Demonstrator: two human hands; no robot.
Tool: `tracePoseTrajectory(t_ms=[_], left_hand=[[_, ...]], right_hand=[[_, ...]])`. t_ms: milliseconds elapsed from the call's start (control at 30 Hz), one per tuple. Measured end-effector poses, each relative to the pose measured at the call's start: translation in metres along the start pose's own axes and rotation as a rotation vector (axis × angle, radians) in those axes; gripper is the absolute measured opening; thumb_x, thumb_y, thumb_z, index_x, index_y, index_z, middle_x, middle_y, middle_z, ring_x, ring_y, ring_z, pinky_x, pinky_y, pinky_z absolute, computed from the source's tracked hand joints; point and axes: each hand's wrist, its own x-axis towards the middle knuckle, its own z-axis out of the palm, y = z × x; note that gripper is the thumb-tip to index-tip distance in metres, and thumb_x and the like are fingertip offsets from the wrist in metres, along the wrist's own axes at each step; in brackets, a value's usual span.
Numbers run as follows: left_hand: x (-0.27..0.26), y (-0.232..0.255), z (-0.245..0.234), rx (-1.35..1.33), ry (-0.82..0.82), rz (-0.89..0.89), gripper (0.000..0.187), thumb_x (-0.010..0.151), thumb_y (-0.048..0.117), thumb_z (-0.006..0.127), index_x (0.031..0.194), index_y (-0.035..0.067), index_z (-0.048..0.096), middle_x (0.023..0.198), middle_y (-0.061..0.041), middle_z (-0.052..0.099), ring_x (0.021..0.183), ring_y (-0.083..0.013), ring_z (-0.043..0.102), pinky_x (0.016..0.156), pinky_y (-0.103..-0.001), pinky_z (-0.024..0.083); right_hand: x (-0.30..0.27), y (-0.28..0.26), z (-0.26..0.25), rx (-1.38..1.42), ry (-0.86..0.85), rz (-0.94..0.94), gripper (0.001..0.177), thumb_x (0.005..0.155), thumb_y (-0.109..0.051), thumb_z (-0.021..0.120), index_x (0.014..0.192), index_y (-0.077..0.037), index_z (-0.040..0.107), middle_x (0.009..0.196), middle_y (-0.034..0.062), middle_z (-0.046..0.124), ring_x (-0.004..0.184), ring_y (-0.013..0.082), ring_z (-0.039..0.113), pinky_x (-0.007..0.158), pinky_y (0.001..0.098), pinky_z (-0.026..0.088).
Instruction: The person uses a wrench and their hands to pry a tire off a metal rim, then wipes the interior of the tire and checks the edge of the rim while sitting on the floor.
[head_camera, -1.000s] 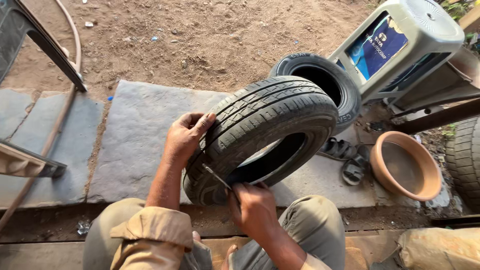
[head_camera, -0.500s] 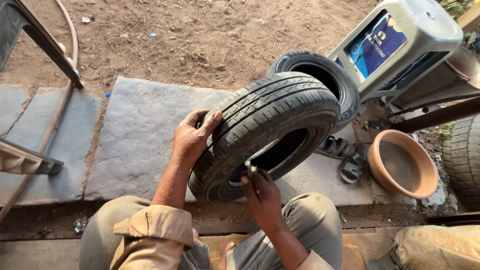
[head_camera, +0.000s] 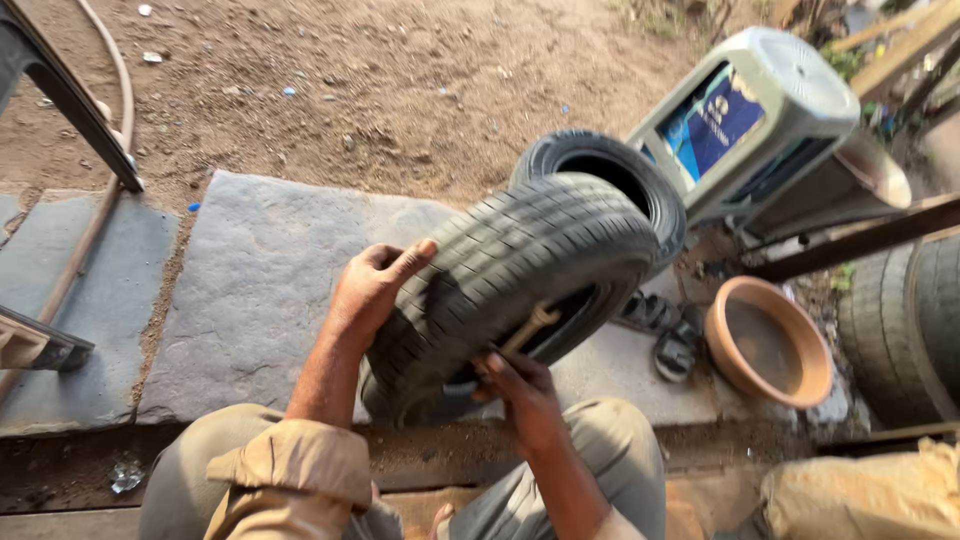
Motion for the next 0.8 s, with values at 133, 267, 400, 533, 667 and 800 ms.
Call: tracePoseTrajectory(t_ms=[133,267,400,533,667,800], left_hand=[[-0.016,0.024,-0.008,-0.045,-0.14,0.227,0.074,0.071,0.057,0.082,0.121,0.004,0.073,0.113,-0.012,0.078,0.106,-0.0191,0.07,0.094,-0.034,0.053],[-0.023,0.042,-0.015,0.089,-0.041,0.23,0.082,0.069,0.056,0.085,0.131,0.005,0.066,0.125,-0.015,0.071,0.118,-0.0225,0.066,0.098,-0.037,0.051],[-0.03,0.045,-0.008,0.3,0.06,0.104,0.084,0.069,0.061,0.082,0.134,0.009,0.066,0.127,-0.015,0.07,0.119,-0.0274,0.066,0.1,-0.04,0.05],[-0.027,0.034,0.014,0.248,0.212,0.253,0.08,0.076,0.061,0.078,0.132,0.005,0.068,0.123,-0.016,0.073,0.115,-0.0286,0.07,0.099,-0.039,0.052],[-0.014,0.019,0.013,0.169,0.224,0.362,0.077,0.08,0.058,0.08,0.132,0.002,0.067,0.124,-0.017,0.072,0.116,-0.0271,0.07,0.099,-0.037,0.052],[-0.01,0.015,0.001,0.153,0.213,0.297,0.075,0.079,0.054,0.081,0.133,0.003,0.068,0.124,-0.016,0.073,0.115,-0.0232,0.07,0.099,-0.035,0.051]], right_hand=[[-0.016,-0.006,-0.025,0.221,-0.106,-0.139,0.035,0.095,-0.023,0.07,0.114,0.007,0.072,0.092,0.0162,0.075,0.075,0.0252,0.073,0.067,0.0418,0.055],[0.006,-0.016,-0.031,0.223,-0.172,-0.296,0.033,0.101,-0.02,0.069,0.111,0.011,0.068,0.103,0.0162,0.074,0.084,0.0274,0.074,0.081,0.0424,0.057],[0.014,-0.047,-0.02,0.035,-0.158,-0.293,0.037,0.098,-0.02,0.063,0.128,0.002,0.069,0.102,0.0163,0.073,0.085,0.0252,0.075,0.083,0.0397,0.059],[0.014,-0.092,-0.01,-0.379,0.064,-0.393,0.031,0.103,-0.021,0.055,0.113,0.004,0.071,0.093,0.0174,0.075,0.074,0.0245,0.077,0.072,0.0404,0.062],[-0.018,-0.137,-0.015,-0.29,0.249,-0.938,0.031,0.113,-0.022,0.046,0.1,-0.001,0.064,0.105,0.0154,0.076,0.07,0.0219,0.071,0.074,0.0357,0.057],[-0.007,-0.141,-0.016,-0.498,0.512,-1.185,0.044,0.119,-0.025,0.034,0.101,-0.001,0.066,0.093,0.0121,0.071,0.066,0.0169,0.068,0.073,0.0322,0.051]])
